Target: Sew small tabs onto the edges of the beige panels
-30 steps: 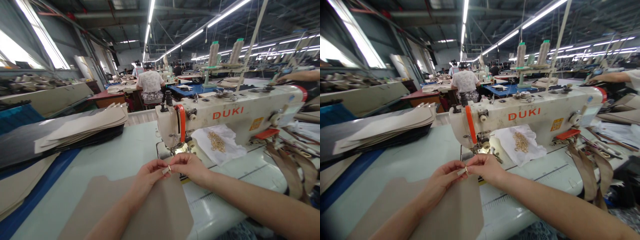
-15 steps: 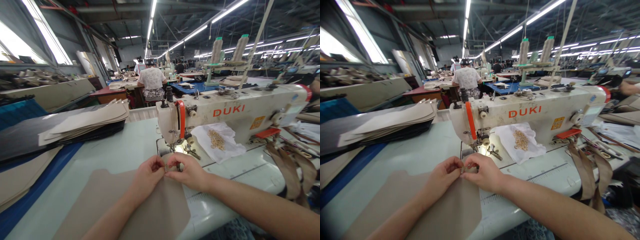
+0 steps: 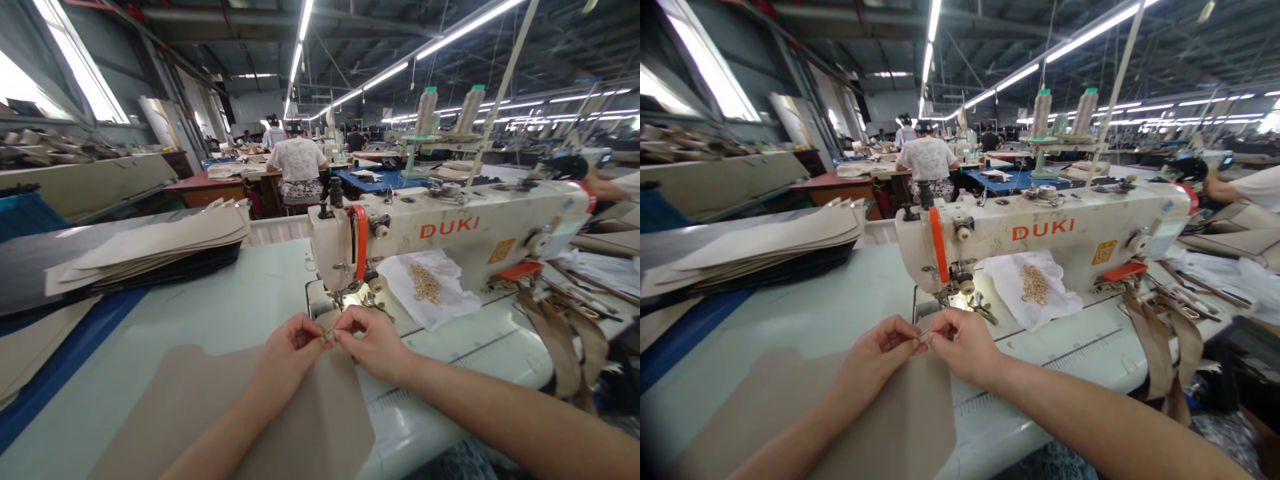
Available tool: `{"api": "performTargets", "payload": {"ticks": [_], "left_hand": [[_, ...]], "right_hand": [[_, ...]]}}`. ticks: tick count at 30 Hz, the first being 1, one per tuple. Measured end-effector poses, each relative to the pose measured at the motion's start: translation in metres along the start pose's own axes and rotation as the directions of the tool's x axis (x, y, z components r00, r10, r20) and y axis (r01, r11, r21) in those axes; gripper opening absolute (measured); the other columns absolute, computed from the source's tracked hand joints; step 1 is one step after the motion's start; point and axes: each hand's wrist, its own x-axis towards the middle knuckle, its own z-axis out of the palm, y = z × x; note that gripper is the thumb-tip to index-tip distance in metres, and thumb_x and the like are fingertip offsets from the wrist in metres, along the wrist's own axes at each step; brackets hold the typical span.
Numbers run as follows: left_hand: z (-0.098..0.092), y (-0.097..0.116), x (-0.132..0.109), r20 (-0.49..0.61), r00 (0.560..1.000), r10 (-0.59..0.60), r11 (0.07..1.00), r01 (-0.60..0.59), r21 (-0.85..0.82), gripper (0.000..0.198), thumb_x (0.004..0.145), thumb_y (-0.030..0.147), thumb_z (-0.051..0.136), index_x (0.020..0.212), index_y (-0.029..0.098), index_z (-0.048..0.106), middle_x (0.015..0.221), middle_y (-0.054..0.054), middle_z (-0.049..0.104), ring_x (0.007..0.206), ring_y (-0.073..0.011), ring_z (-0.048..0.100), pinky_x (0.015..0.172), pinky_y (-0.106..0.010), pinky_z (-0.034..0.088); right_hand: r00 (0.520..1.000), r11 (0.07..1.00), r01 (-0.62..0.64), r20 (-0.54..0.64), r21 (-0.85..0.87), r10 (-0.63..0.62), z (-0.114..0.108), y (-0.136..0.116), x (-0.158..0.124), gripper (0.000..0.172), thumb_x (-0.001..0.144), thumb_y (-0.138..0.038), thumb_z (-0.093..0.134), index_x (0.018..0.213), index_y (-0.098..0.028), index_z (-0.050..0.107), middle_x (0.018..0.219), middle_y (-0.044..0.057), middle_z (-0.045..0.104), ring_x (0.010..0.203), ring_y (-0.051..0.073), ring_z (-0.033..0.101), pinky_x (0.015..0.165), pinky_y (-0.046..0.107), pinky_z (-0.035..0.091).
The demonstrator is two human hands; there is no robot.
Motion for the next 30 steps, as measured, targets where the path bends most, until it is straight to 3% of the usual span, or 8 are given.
{"api": "performTargets", "payload": {"ticks": [5,10,14,18,21,25,30], "left_hand": [[0.001,-0.001,0.001,0.034,0.999,0.007,0.995,-0.003,-0.104,0.023,0.06,0.027,0.073,0.074,0.017,0.058,0.069,0.002,0.063,0.065,-0.0126,0.059,0.063,-0.023,0.046],[0.001,0.0,-0.002,0.014,0.997,0.07,0.995,-0.071,0.066,0.016,0.069,0.032,0.068,0.072,0.017,0.062,0.065,0.002,0.062,0.062,-0.0126,0.057,0.059,-0.022,0.045],[0.0,0.0,-0.006,-0.003,0.983,0.182,0.962,-0.177,0.206,0.012,0.073,0.031,0.063,0.075,0.019,0.063,0.069,0.001,0.065,0.064,-0.0139,0.059,0.062,-0.024,0.047],[0.0,0.0,-0.008,0.009,0.973,0.231,0.927,-0.223,0.301,0.008,0.073,0.027,0.061,0.074,0.019,0.064,0.071,0.0,0.066,0.067,-0.0146,0.061,0.068,-0.025,0.049],[0.0,-0.001,-0.006,0.008,0.979,0.202,0.945,-0.197,0.26,0.011,0.073,0.028,0.061,0.079,0.019,0.063,0.075,0.0,0.067,0.07,-0.0156,0.062,0.069,-0.026,0.05],[0.0,-0.001,-0.004,0.025,0.993,0.113,0.973,-0.116,0.197,0.019,0.073,0.034,0.06,0.086,0.02,0.063,0.08,-0.001,0.069,0.075,-0.0174,0.064,0.071,-0.027,0.051],[-0.002,0.0,-0.007,0.018,0.992,0.121,0.939,-0.121,0.323,0.019,0.074,0.037,0.059,0.082,0.021,0.066,0.076,0.0,0.07,0.072,-0.0178,0.063,0.071,-0.028,0.05]], "right_hand": [[0.999,0.997,-0.046,-0.008,0.06,0.047,0.001,0.005,0.0,0.007,0.068,-0.015,0.055,0.062,-0.018,0.054,0.059,-0.004,0.055,0.056,0.01,0.049,0.055,0.02,0.039],[0.996,0.988,-0.085,0.029,0.132,0.082,0.001,0.006,-0.001,0.007,0.068,-0.019,0.06,0.063,-0.018,0.055,0.058,-0.004,0.055,0.056,0.01,0.049,0.053,0.02,0.038],[0.986,0.947,-0.148,0.115,0.284,0.119,0.0,0.008,-0.002,0.014,0.069,-0.022,0.063,0.081,-0.019,0.057,0.067,-0.003,0.062,0.059,0.011,0.054,0.056,0.021,0.04],[0.982,0.976,-0.135,0.156,0.17,0.108,-0.005,0.008,-0.003,0.005,0.072,-0.022,0.06,0.074,-0.018,0.06,0.062,-0.004,0.057,0.054,0.009,0.048,0.053,0.02,0.036],[0.983,0.988,-0.119,0.155,0.099,0.103,-0.008,0.005,-0.003,0.006,0.074,-0.021,0.059,0.07,-0.017,0.059,0.058,-0.005,0.053,0.052,0.009,0.044,0.051,0.019,0.034],[0.982,0.988,-0.126,0.155,0.086,0.112,-0.01,0.004,-0.002,0.006,0.075,-0.021,0.058,0.07,-0.017,0.057,0.058,-0.005,0.053,0.053,0.009,0.044,0.052,0.019,0.034],[0.979,0.985,-0.148,0.154,0.092,0.132,-0.01,0.006,-0.002,0.004,0.075,-0.02,0.06,0.074,-0.017,0.061,0.06,-0.004,0.056,0.054,0.009,0.047,0.053,0.019,0.036]]}}
